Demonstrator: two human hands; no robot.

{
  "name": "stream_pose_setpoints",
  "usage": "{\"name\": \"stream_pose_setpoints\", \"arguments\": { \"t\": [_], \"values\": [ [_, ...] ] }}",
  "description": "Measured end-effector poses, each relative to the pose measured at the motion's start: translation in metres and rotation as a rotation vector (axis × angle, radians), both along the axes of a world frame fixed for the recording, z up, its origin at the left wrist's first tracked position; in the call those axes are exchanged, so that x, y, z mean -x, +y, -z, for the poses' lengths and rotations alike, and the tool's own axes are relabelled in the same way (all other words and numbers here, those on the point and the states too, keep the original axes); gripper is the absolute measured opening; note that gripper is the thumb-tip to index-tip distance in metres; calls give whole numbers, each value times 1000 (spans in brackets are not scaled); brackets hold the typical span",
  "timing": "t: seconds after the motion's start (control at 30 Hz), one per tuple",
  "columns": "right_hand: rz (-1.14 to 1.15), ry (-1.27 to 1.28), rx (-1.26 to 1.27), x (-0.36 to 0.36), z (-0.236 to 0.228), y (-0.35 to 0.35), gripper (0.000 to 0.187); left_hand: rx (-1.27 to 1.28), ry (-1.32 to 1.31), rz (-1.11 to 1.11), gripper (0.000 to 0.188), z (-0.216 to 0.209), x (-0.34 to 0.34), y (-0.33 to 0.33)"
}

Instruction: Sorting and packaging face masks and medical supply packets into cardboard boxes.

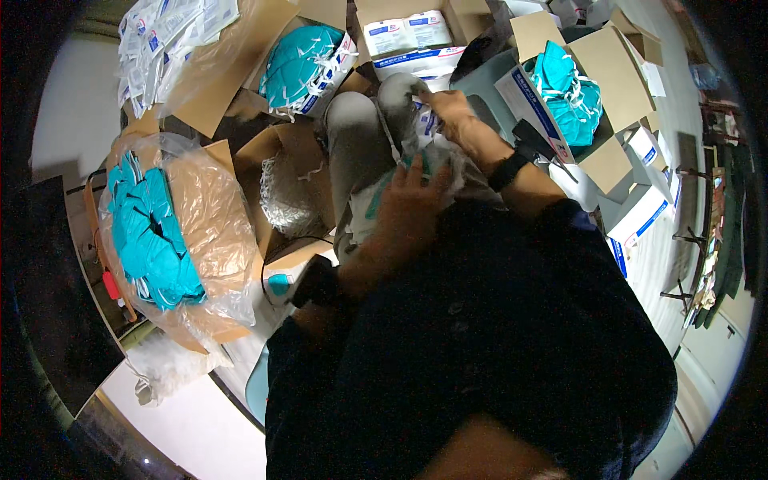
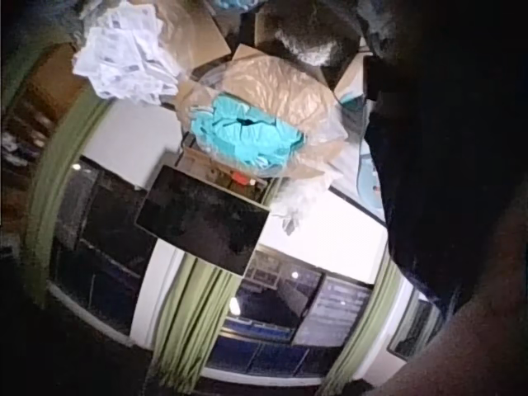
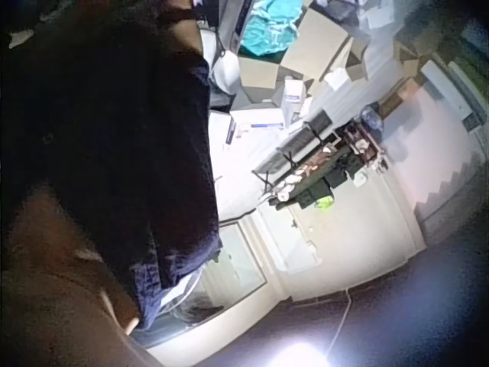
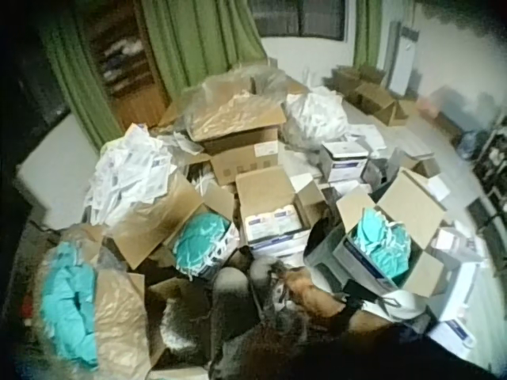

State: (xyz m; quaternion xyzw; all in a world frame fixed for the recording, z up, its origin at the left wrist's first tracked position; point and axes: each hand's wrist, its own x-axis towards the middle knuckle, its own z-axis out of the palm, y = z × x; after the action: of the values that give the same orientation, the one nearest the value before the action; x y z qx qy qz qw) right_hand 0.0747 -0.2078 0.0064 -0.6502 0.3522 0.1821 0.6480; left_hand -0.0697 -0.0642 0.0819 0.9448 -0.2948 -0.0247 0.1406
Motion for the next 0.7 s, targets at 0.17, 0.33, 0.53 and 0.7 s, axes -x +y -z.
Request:
{"name": "stream_pose_setpoints", "arguments": {
  "t": [0.17,0.33,0.53,0.7],
  "values": [
    [128,-127,-448,9,-2,-33,24,556,556,49,43,-20,-62,63],
    [134,-68,-479,10,-16,-76,71,999,996,-435,36,-27,-90,99],
    [-270,-586,137,43,-48,-67,79,1704,1369,-615,38,5,-117,92],
    [-595,-871,454,45,-109,-36,108,1916,1608,-616,39,17,-143,60]
  ]
}}
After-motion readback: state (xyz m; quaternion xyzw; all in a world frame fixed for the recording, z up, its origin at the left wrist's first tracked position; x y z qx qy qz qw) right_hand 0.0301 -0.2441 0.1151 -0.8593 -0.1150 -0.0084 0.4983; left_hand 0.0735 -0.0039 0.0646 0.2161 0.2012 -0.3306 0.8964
